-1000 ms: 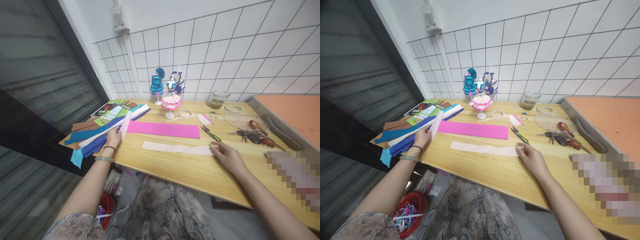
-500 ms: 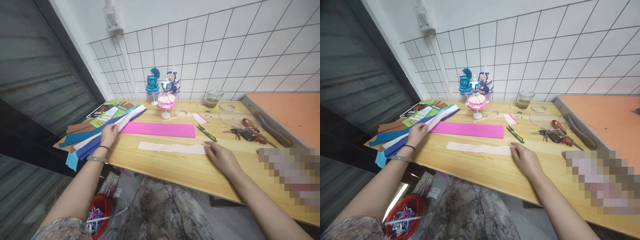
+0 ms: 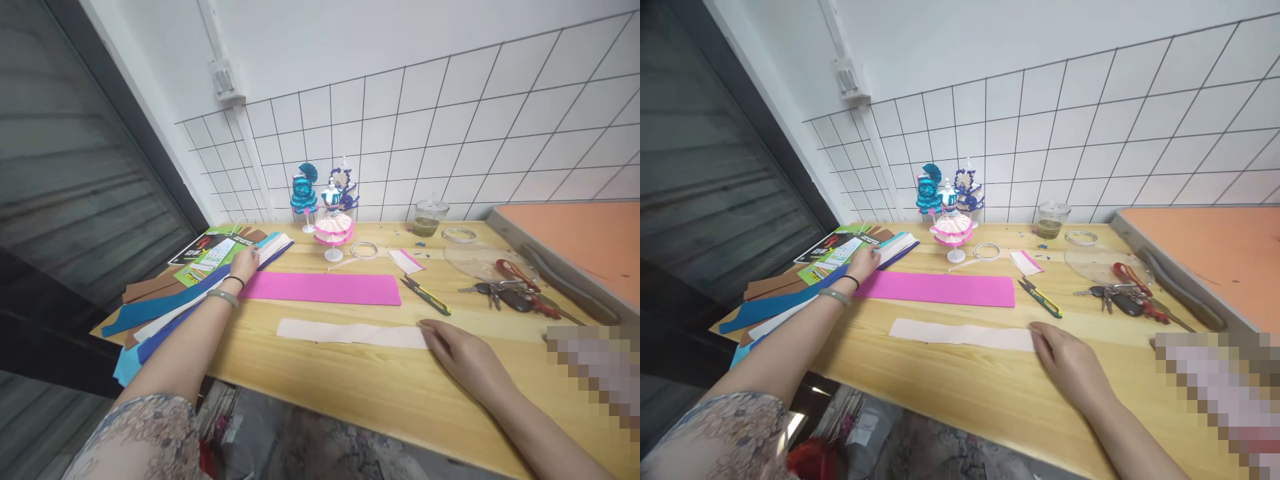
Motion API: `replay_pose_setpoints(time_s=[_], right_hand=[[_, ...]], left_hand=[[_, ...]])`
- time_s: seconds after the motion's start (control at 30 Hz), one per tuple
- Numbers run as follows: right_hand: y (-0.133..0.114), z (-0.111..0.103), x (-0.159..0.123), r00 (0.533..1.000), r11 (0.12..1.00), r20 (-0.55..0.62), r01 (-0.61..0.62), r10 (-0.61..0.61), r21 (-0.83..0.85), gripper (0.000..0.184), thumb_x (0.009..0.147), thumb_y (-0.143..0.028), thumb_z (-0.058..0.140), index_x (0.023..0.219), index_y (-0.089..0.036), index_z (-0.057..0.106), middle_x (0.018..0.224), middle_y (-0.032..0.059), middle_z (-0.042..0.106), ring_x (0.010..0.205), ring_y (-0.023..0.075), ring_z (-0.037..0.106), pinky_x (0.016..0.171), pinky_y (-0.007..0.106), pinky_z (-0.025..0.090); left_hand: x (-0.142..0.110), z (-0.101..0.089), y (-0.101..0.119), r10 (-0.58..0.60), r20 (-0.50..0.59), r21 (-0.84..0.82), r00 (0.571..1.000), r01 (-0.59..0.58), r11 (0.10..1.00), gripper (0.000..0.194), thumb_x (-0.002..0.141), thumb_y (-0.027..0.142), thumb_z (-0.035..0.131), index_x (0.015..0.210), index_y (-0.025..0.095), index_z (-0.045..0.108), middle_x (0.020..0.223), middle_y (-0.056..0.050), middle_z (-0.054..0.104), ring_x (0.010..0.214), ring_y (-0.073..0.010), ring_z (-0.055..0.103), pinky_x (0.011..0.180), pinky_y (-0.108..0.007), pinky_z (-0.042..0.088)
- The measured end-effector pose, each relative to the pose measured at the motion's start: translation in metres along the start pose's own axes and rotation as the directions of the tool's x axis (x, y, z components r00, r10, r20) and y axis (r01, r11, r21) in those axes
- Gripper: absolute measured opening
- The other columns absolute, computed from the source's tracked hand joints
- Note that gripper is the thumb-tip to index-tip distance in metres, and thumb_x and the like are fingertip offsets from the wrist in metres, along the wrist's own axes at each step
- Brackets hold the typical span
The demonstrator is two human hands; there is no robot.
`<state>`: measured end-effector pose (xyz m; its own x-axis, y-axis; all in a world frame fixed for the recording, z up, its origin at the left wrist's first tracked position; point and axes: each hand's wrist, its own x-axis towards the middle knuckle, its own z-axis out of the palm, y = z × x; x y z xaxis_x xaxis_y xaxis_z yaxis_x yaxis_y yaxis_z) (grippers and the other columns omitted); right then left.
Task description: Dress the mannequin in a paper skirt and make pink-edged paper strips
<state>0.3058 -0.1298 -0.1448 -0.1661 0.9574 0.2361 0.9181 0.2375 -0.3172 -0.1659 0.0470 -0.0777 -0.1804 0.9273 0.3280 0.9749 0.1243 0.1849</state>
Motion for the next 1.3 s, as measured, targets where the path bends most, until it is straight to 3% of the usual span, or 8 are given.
replay_pose_setpoints(time_s=[0.23,0.43,0.53,0.63,0.8,1.0,1.2,1.3], right_hand=[[0.001,0.003,-0.001,1.0,1.0,-0.025,-0.013,0.013,0.015,0.034,0.089,-0.041,0.034,0.102,-0.023,0.06,0.106,0.0042,0.068,0.091,0.0219,0.066,0.077,0.034,0.052],[0.001,0.003,-0.001,0.999,1.0,-0.025,-0.024,0.025,0.016,0.034,0.089,-0.043,0.036,0.101,-0.023,0.061,0.106,0.0042,0.069,0.091,0.0228,0.066,0.077,0.035,0.052],[0.002,0.003,-0.002,0.999,0.999,-0.013,-0.03,0.03,0.017,0.034,0.089,-0.043,0.035,0.101,-0.024,0.061,0.107,0.0037,0.068,0.093,0.0227,0.065,0.078,0.035,0.052],[0.003,0.004,-0.002,0.999,0.999,0.009,-0.041,0.041,0.019,0.034,0.089,-0.044,0.036,0.103,-0.025,0.06,0.108,0.0018,0.067,0.096,0.0224,0.064,0.08,0.036,0.052],[0.006,0.006,-0.002,0.999,0.998,0.017,-0.051,0.051,0.032,0.034,0.088,-0.045,0.036,0.101,-0.027,0.061,0.109,0.0008,0.067,0.097,0.0223,0.064,0.082,0.036,0.052],[0.007,0.008,-0.003,0.998,0.996,0.014,-0.067,0.066,0.058,0.036,0.088,-0.047,0.035,0.1,-0.027,0.062,0.108,0.0011,0.068,0.096,0.0222,0.064,0.082,0.036,0.053],[0.007,0.006,-0.004,0.998,0.996,-0.005,-0.059,0.06,0.062,0.036,0.087,-0.048,0.036,0.097,-0.028,0.064,0.106,0.001,0.069,0.094,0.0227,0.065,0.08,0.035,0.054],[0.007,0.006,-0.003,0.998,0.997,-0.022,-0.05,0.051,0.06,0.037,0.086,-0.049,0.037,0.095,-0.027,0.065,0.104,0.0016,0.069,0.092,0.0233,0.066,0.077,0.034,0.055]], left_hand=[[0.018,0.021,-0.001,0.065,0.101,0.016,0.993,-0.067,0.998,0.041,0.077,0.018,0.046,0.116,0.017,0.057,0.099,-0.009,0.068,0.094,-0.022,0.062,0.083,-0.029,0.045],[0.011,0.026,0.018,0.252,0.174,-0.011,0.952,-0.254,0.967,0.038,0.082,0.024,0.044,0.118,0.02,0.056,0.106,-0.006,0.066,0.097,-0.0184,0.06,0.086,-0.026,0.043],[0.006,0.028,0.026,0.292,0.207,0.027,0.934,-0.303,0.953,0.032,0.083,0.025,0.044,0.11,0.021,0.061,0.102,-0.007,0.066,0.098,-0.0205,0.058,0.088,-0.029,0.042],[0.005,0.028,0.028,0.265,0.21,0.105,0.941,-0.291,0.951,0.026,0.082,0.025,0.046,0.101,0.019,0.064,0.098,-0.011,0.064,0.1,-0.0248,0.056,0.089,-0.034,0.041],[0.012,0.029,0.024,0.189,0.142,0.236,0.972,-0.219,0.947,0.033,0.083,0.024,0.05,0.114,0.017,0.054,0.117,-0.017,0.052,0.116,-0.0316,0.044,0.094,-0.047,0.036],[0.024,0.035,0.016,0.119,0.211,0.292,0.97,-0.178,0.94,0.034,0.087,0.033,0.051,0.115,0.015,0.051,0.114,-0.009,0.054,0.097,-0.0194,0.056,0.081,-0.04,0.049],[0.032,0.034,0.008,0.046,0.164,0.321,0.985,-0.097,0.942,0.034,0.087,0.033,0.051,0.115,0.015,0.051,0.115,-0.009,0.054,0.097,-0.0197,0.056,0.081,-0.041,0.049],[0.036,0.037,0.009,0.032,0.137,0.308,0.99,-0.073,0.948,0.041,0.085,0.028,0.053,0.124,0.017,0.044,0.116,-0.013,0.053,0.103,-0.024,0.055,0.085,-0.042,0.045]])
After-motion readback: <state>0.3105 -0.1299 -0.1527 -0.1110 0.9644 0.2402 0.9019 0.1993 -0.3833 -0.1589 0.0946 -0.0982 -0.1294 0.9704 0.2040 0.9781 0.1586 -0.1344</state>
